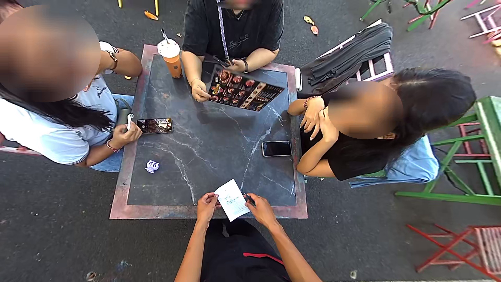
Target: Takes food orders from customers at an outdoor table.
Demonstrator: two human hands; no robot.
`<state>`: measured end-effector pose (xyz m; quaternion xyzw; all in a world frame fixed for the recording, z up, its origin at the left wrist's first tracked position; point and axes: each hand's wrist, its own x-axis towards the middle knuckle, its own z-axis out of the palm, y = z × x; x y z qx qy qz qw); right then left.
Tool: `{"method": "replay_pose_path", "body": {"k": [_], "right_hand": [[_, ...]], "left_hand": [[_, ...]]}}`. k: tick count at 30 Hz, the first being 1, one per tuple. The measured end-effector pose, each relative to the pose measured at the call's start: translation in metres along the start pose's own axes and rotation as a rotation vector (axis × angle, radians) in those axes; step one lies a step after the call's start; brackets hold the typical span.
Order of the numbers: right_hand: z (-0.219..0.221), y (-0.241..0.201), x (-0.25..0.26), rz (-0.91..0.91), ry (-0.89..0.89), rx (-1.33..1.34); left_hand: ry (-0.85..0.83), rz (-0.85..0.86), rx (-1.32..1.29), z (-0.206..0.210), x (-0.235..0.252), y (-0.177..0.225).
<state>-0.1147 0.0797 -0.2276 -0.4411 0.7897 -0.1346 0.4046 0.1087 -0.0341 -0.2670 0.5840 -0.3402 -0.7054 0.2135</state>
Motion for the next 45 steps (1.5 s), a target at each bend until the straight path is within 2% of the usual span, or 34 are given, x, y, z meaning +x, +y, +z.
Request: {"method": "replay_pose_path", "body": {"k": [35,45], "right_hand": [[0.001,-0.005,-0.002,-0.022,-0.005,0.012],[0.008,-0.001,0.001,-0.022,-0.036,-0.005]], "left_hand": [[0.018,0.009,-0.001,-0.007,-0.005,0.000],[0.024,-0.006,-0.033,-0.011,-0.004,-0.011]]}}
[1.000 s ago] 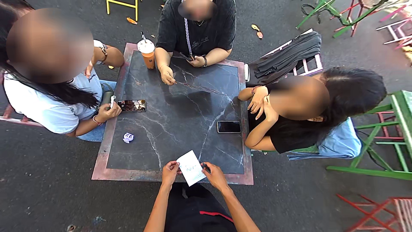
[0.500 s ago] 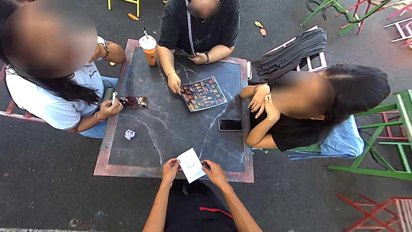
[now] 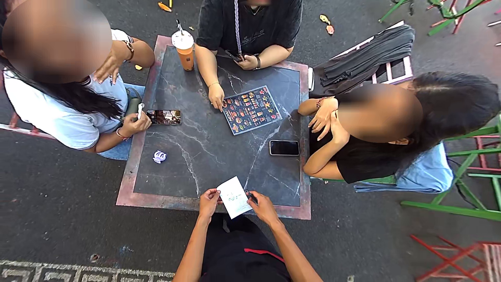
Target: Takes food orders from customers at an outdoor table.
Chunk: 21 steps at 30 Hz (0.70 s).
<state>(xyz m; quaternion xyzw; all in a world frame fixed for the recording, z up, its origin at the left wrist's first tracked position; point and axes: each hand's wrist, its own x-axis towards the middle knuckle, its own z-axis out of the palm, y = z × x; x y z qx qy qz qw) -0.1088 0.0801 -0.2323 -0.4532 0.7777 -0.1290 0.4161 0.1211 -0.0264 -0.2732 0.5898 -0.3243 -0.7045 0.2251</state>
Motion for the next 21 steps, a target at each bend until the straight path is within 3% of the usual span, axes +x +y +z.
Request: {"method": "replay_pose_path", "body": {"k": [21], "right_hand": [[0.009,0.015,-0.008,0.026,0.004,0.013]], "left_hand": [[-0.010,-0.060,0.025,0.005,-0.004,-0.002]]}}
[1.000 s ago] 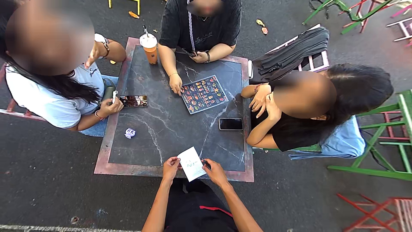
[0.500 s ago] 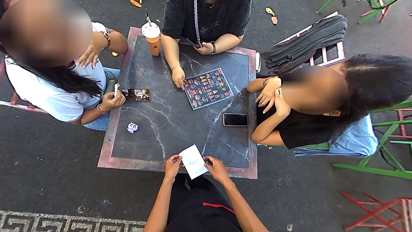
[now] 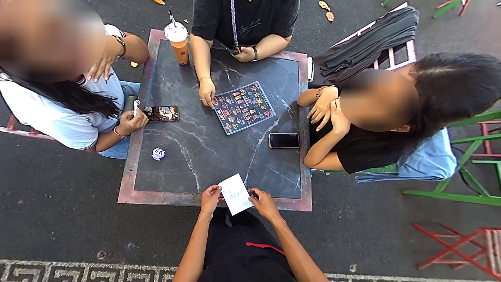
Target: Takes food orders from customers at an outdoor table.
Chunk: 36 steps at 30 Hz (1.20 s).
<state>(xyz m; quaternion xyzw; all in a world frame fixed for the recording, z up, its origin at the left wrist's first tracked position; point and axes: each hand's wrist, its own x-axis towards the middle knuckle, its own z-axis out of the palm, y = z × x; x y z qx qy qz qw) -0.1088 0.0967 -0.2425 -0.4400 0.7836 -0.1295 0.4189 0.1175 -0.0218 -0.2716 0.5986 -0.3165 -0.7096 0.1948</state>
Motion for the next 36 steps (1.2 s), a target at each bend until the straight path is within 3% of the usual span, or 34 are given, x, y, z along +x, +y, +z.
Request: {"method": "replay_pose_path", "body": {"k": [15,20,27,32,36], "right_hand": [[-0.017,0.000,0.001,0.002,0.065,0.098],[-0.043,0.003,0.016,-0.052,0.050,0.289],[-0.078,0.009,0.053,-0.117,0.077,0.364],[-0.086,0.011,0.065,-0.072,0.050,0.402],[-0.090,0.008,0.078,-0.048,0.024,0.447]], "left_hand": [[-0.050,0.024,-0.018,0.014,0.012,0.016],[0.150,0.055,-0.115,0.034,0.032,0.032],[0.419,-0.017,-0.226,0.054,0.057,0.047],[0.485,0.029,-0.240,0.047,0.075,0.045],[0.526,0.190,-0.333,0.045,0.082,0.053]]}}
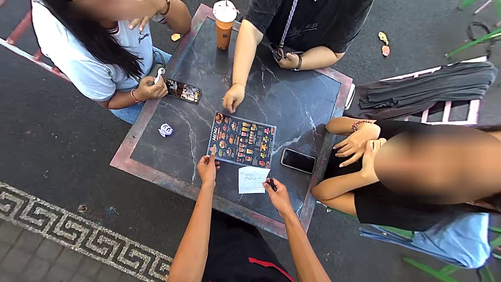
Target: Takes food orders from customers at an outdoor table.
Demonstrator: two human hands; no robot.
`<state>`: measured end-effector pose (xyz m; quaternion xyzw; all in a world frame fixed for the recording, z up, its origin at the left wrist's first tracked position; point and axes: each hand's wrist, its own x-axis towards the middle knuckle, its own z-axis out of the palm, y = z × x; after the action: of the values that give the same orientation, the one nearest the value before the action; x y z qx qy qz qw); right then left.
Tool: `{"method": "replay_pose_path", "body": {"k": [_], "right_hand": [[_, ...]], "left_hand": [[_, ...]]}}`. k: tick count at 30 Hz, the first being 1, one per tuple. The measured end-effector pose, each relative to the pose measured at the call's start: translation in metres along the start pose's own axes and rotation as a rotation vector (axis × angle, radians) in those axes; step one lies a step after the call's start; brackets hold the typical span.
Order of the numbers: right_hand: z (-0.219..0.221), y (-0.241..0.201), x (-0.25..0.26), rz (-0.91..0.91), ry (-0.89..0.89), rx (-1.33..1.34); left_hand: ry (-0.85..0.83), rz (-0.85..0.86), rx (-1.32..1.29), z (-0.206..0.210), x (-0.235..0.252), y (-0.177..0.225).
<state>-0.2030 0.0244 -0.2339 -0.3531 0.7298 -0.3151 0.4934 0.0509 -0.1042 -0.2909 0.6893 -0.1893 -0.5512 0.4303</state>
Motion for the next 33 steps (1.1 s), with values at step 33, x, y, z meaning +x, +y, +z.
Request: {"method": "replay_pose_path", "body": {"k": [33], "right_hand": [[0.069,0.031,-0.220,-0.199,0.541,0.004]], "left_hand": [[-1.024,-0.179,-0.048,-0.088,-0.193,-0.020]]}}
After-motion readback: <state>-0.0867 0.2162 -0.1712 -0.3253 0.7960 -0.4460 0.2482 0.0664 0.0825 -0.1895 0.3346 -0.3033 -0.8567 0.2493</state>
